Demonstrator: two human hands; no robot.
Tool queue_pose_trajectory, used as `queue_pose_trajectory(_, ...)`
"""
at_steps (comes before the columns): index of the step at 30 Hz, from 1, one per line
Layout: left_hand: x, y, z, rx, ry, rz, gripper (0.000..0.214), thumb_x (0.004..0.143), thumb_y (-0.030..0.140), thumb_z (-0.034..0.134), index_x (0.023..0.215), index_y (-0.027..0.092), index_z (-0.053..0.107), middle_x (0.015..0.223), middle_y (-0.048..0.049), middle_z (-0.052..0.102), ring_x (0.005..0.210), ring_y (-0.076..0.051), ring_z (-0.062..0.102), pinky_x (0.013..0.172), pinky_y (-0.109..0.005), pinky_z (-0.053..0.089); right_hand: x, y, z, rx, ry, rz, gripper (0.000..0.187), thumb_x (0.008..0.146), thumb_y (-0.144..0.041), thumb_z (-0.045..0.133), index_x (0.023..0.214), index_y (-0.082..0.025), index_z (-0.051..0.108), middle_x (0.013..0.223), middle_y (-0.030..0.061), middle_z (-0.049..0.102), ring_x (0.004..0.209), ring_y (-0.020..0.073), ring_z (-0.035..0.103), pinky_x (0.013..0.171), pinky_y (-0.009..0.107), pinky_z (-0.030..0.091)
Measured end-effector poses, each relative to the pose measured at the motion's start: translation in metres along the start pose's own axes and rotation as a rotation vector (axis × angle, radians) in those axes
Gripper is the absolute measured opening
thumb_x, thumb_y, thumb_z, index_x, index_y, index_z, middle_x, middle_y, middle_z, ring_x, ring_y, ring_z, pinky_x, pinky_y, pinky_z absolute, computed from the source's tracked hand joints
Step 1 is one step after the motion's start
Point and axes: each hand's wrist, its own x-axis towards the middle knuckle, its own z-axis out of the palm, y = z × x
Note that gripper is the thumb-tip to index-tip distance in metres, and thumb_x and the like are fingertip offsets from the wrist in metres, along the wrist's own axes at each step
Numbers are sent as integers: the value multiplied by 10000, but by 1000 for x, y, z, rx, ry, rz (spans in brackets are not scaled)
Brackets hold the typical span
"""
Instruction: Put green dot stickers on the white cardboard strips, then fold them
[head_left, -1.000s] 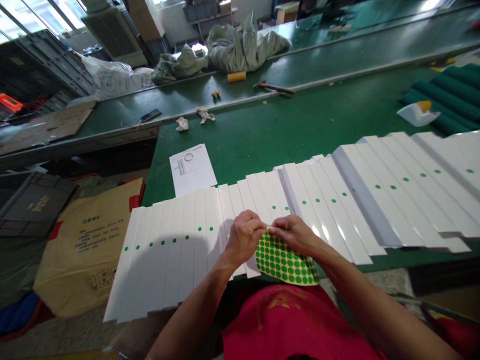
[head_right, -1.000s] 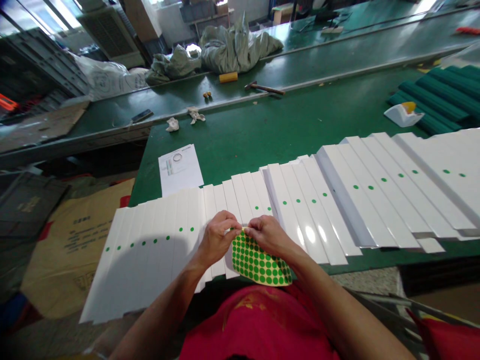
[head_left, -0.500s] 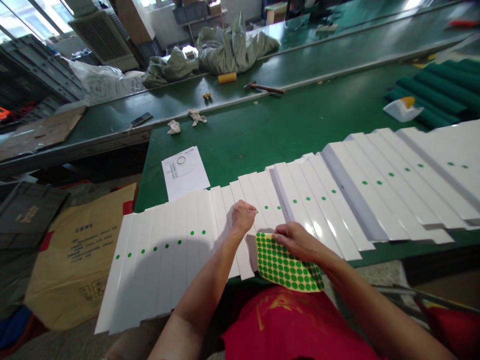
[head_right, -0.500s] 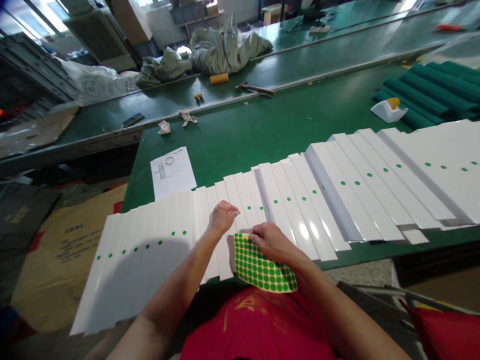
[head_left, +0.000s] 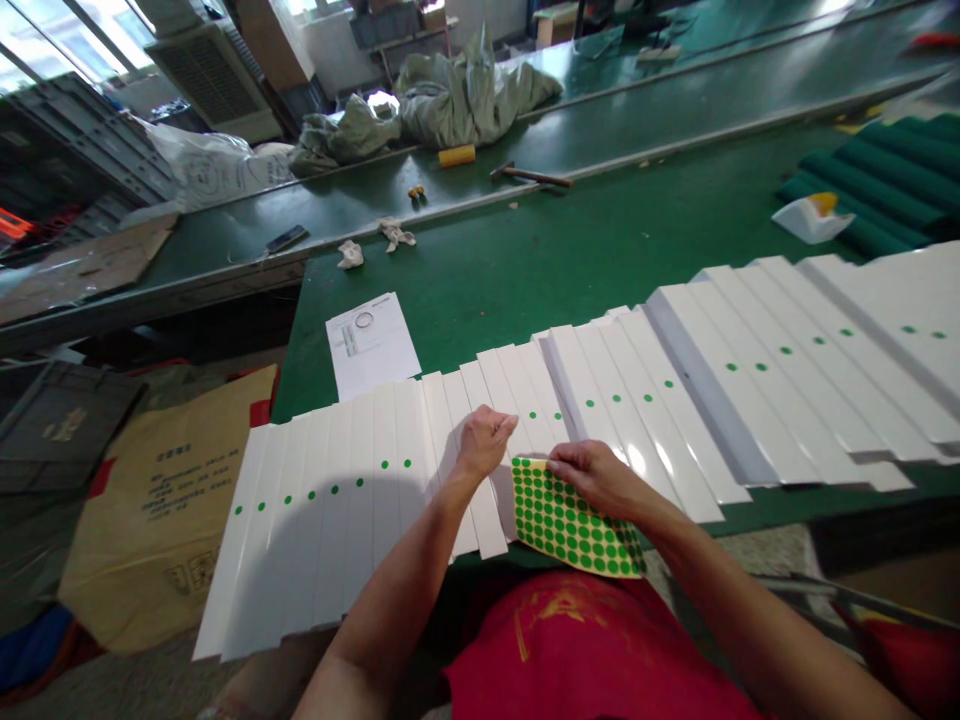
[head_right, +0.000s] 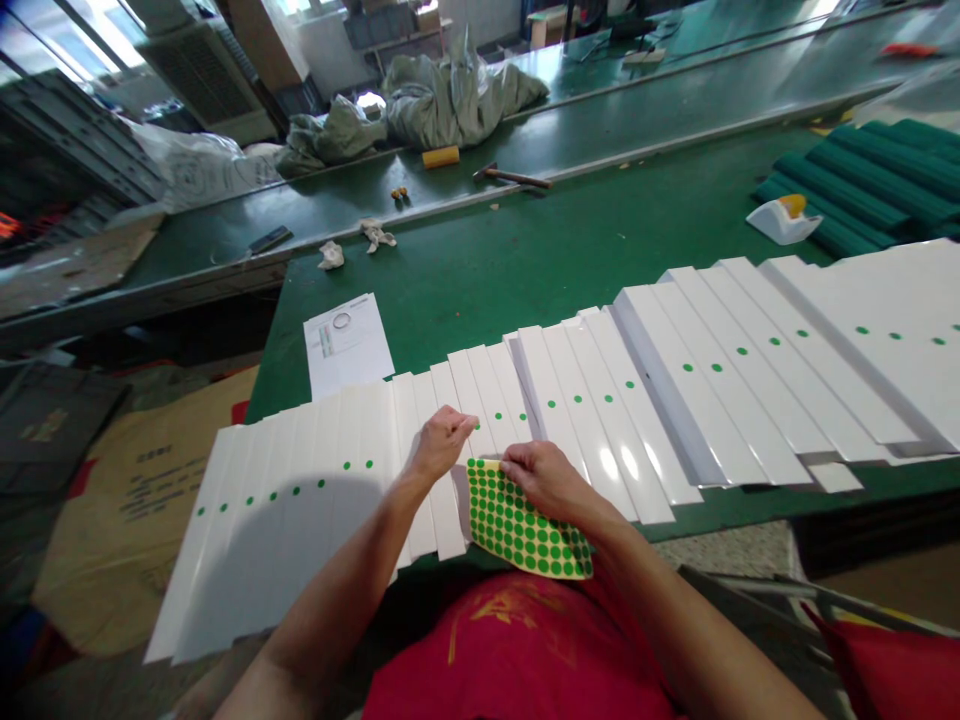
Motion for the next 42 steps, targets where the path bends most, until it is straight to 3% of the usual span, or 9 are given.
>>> queue_pose_trajectory(3, -16, 3, -18, -173, -280, 228, 267, 904, 343, 545, 814, 193, 747, 781, -13, 602, 755, -126, 575, 723, -238, 441, 1, 0, 0, -20, 14, 0, 302, 861, -307, 447, 646, -161, 600, 588, 3, 538, 586, 140, 493, 575, 260, 341)
queue_pose_trajectory(5, -23, 4, -26, -228, -331, 279, 167, 858, 289, 616, 920, 209, 749, 826, -10, 622, 781, -123, 581, 721, -229, 441, 3, 0, 1, -32, 12, 3, 301, 856, -306, 446, 638, -161, 592, 585, 2, 530, 585, 140, 491, 573, 262, 339)
queue_pose_trajectory(11, -29, 5, -30, -191, -220, 223, 121, 773, 121, 659, 831, 183, 745, 800, -6, 651, 777, -118, 593, 718, -225, 443, 10, -1, 8, -47, -6, 14, 307, 854, -313, 439, 625, -163, 578, 573, -1, 506, 570, 141, 476, 555, 271, 317)
queue_pose_trajectory(14, -30, 3, -29, -168, -193, 217, 99, 769, 125, 661, 786, 185, 738, 798, -2, 659, 763, -114, 599, 711, -222, 453, 14, 0, 11, -32, -4, 18, 307, 849, -317, 442, 615, -165, 569, 565, -7, 489, 561, 137, 458, 549, 272, 311)
queue_pose_trajectory(19, -31, -3, -28, -128, -149, 235, 179, 753, 120, 673, 905, 192, 734, 800, -4, 671, 745, -121, 604, 717, -237, 479, 18, 2, 15, -7, -5, 20, 300, 838, -320, 438, 612, -165, 561, 545, -15, 460, 553, 132, 438, 546, 269, 313)
queue_pose_trajectory(24, -33, -5, -28, -117, -99, 295, 93, 772, 132, 664, 790, 188, 736, 793, -20, 679, 767, -134, 615, 743, -256, 483, 19, 2, 17, 70, -11, 46, 306, 827, -358, 437, 616, -167, 550, 555, -16, 455, 553, 131, 434, 546, 267, 327)
queue_pose_trajectory(32, -34, -13, -20, -293, -132, 78, 220, 729, 112, 660, 928, 178, 730, 811, -4, 723, 720, -119, 638, 668, -218, 495, 20, 3, 19, 144, -4, 84, 315, 816, -396, 449, 594, -179, 503, 536, -31, 412, 517, 115, 389, 490, 245, 296)
queue_pose_trajectory(42, -32, -12, -23, -217, -113, 118, 154, 735, 129, 645, 833, 188, 747, 791, -4, 724, 693, -118, 628, 647, -215, 473, 26, 5, 21, 94, 15, 92, 283, 778, -356, 508, 580, -166, 579, 499, -27, 439, 506, 116, 407, 471, 234, 287)
